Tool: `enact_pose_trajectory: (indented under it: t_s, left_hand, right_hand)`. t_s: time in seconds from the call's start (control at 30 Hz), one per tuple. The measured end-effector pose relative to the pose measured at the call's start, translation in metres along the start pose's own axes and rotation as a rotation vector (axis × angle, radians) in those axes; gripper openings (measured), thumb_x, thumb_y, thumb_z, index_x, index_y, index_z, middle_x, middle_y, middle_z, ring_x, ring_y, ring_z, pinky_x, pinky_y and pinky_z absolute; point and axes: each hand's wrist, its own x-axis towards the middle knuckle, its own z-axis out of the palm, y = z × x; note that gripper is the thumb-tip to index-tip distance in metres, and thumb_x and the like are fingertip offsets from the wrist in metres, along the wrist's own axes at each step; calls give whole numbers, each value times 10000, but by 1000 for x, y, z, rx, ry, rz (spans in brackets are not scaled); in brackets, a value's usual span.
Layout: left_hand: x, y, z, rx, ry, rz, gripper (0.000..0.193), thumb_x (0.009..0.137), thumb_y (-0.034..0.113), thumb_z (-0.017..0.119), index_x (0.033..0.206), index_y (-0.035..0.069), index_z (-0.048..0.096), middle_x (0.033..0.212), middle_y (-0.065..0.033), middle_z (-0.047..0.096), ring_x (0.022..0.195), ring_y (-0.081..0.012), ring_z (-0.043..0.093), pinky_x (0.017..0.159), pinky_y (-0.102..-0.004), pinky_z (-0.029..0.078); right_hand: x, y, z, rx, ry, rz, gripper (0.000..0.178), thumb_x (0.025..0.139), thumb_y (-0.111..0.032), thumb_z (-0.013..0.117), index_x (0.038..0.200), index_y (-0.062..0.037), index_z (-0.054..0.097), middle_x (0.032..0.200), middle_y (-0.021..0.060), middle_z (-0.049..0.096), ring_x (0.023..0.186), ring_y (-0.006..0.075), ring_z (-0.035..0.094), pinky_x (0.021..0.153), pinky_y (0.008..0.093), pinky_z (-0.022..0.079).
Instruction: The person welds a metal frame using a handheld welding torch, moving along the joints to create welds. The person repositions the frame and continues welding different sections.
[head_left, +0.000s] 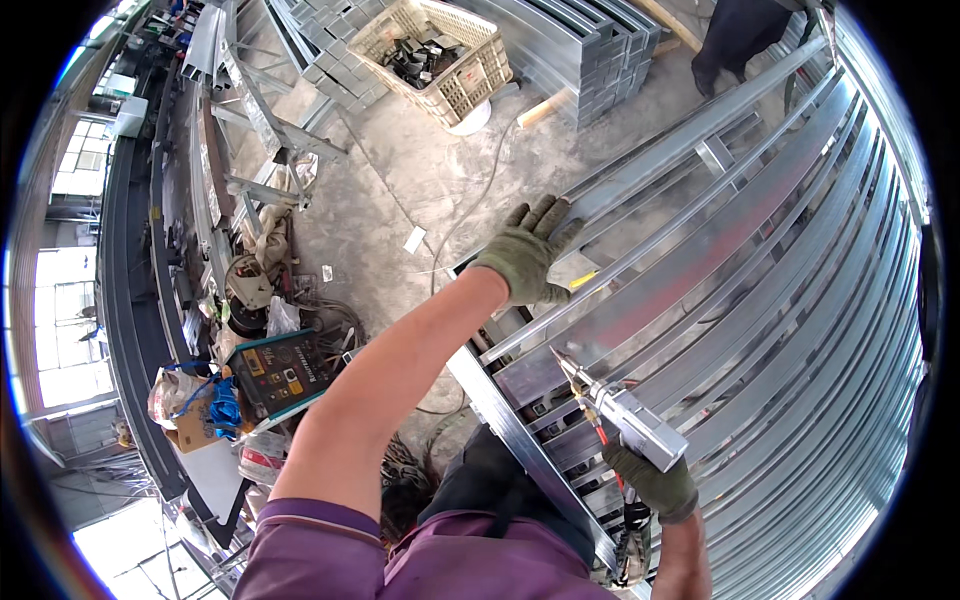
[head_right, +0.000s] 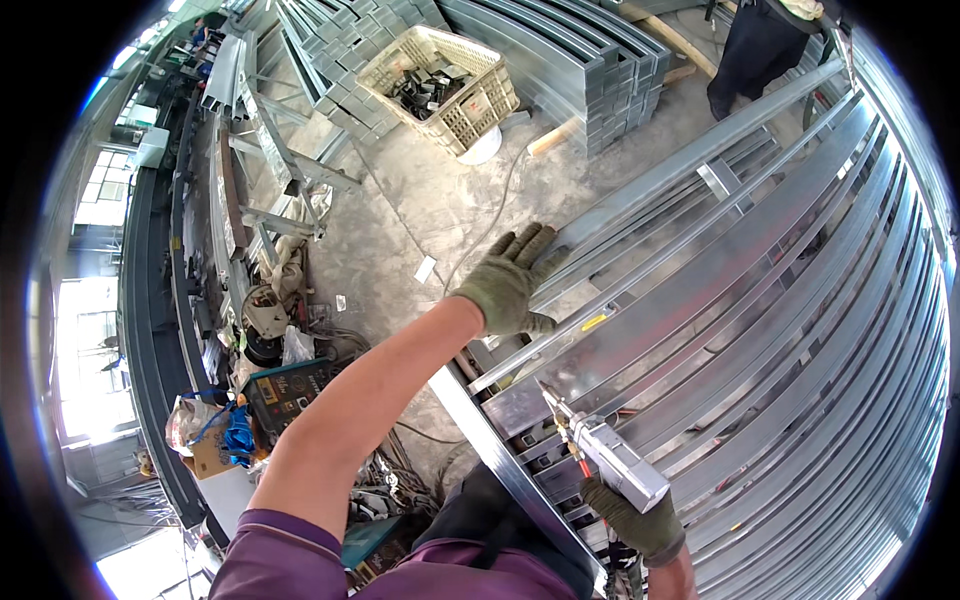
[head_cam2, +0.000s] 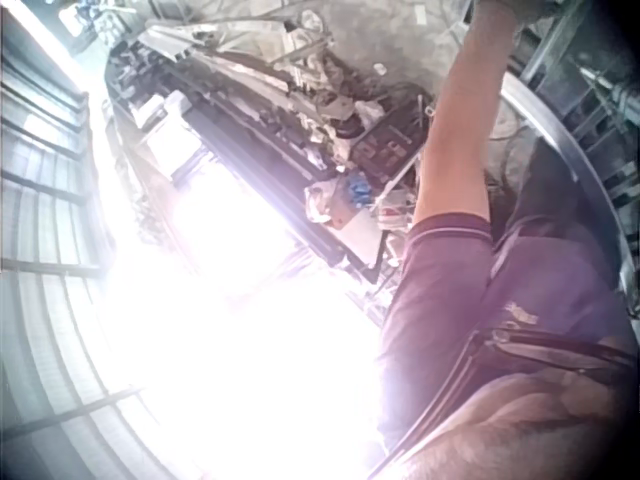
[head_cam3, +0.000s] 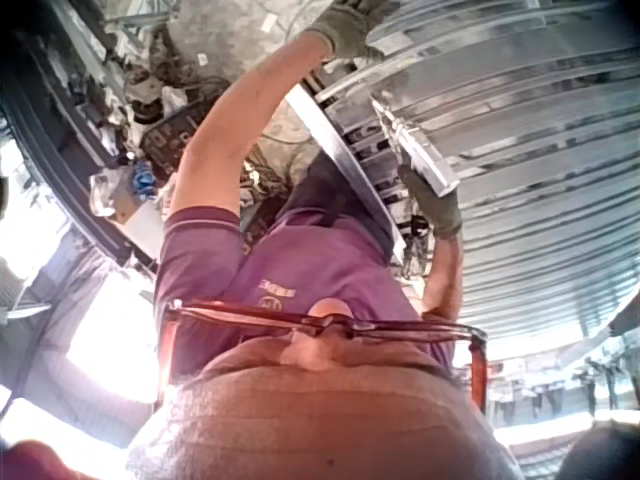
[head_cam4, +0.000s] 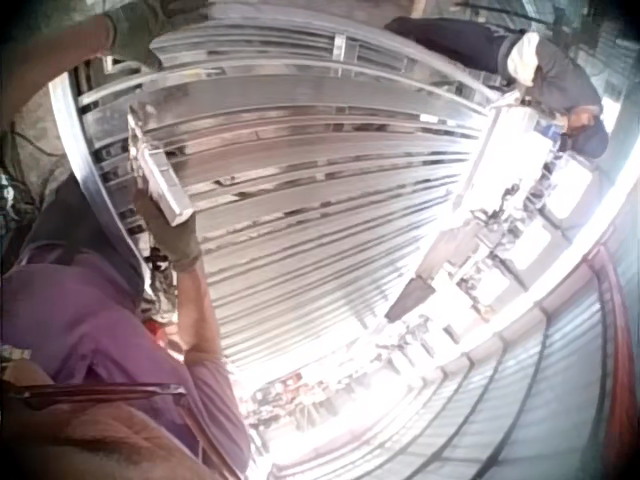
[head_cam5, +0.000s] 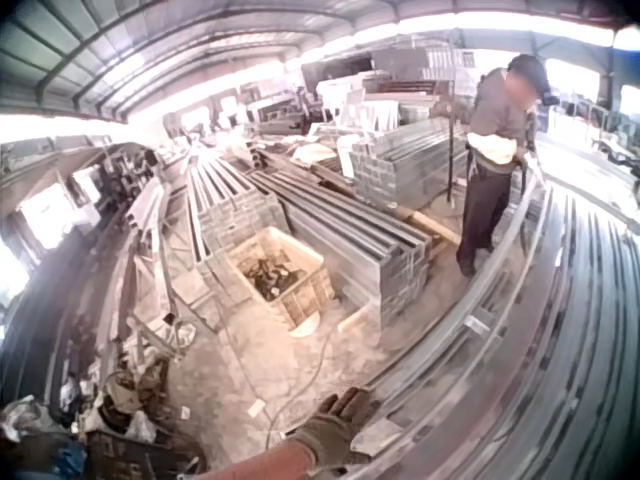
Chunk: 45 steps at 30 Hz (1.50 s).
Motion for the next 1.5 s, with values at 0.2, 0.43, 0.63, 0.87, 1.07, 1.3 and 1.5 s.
enact_pose_trajectory:
  t_s: [0.2, 0.43, 0.63, 0.87, 1.07, 1.3, 1.5]
  left_hand:
    - [12, 3, 17, -83, 31, -21, 1427, 819, 734, 880, 1851, 168, 73, 1911, -237, 27, 1773, -407, 68, 1437, -522, 124]
    - [15, 4, 13, -79, 10, -37, 1437, 814, 749, 875, 1851, 166, 70, 1910, -241, 26, 1768, -415, 92, 1431, -523, 150]
    - [17, 3, 16, -79, 22, -36, 1437, 807, 742, 881, 1850, 169, 75, 1907, -246, 39, 1762, -422, 113, 1426, -532, 163]
    - [18, 0, 19, -91, 28, -31, 1471, 774, 745, 897, 1850, 173, 74, 1903, -256, 38, 1756, -441, 125, 1423, -540, 172]
    - [19, 0, 21, -86, 45, -24, 1485, 758, 765, 897, 1850, 177, 81, 1899, -267, 42, 1754, -445, 137, 1422, -540, 173]
    - [18, -1, 26, -108, 74, -22, 1484, 759, 733, 918, 1849, 177, 79, 1899, -262, 52, 1752, -442, 144, 1422, -539, 176]
    - [18, 2, 18, -112, 33, -28, 1467, 772, 734, 907, 1852, 175, 86, 1906, -254, 23, 1756, -444, 129, 1411, -556, 186]
  right_hand:
    - [8, 2, 8, 64, -69, 25, 454, 980, -119, 937, 1384, 1, 769, 1090, 26, 824, 944, 92, 716, 806, 298, 608]
    - [36, 7, 39, -50, -176, -114, 365, 983, -214, 923, 1292, -44, 824, 1120, 80, 869, 986, 166, 838, 843, 329, 661]
    - [60, 44, 58, -31, -193, -210, 368, 971, -195, 933, 1291, -46, 826, 1128, 90, 871, 1002, 163, 835, 861, 336, 660]
    - [65, 33, 52, -27, -246, -132, 356, 966, -179, 937, 1276, -41, 828, 1128, 87, 873, 991, 143, 834, 831, 331, 659]
    - [67, 45, 52, -78, -262, -153, 356, 961, -183, 938, 1271, -43, 831, 1118, 84, 874, 976, 158, 840, 820, 346, 664]
    - [66, 43, 56, -61, -228, -121, 378, 951, -195, 940, 1285, -55, 833, 1139, 110, 874, 1028, 215, 850, 870, 378, 670]
    - [68, 42, 55, -152, -238, -199, 392, 944, -183, 946, 1295, -54, 830, 1162, 116, 871, 1045, 216, 850, 875, 375, 670]
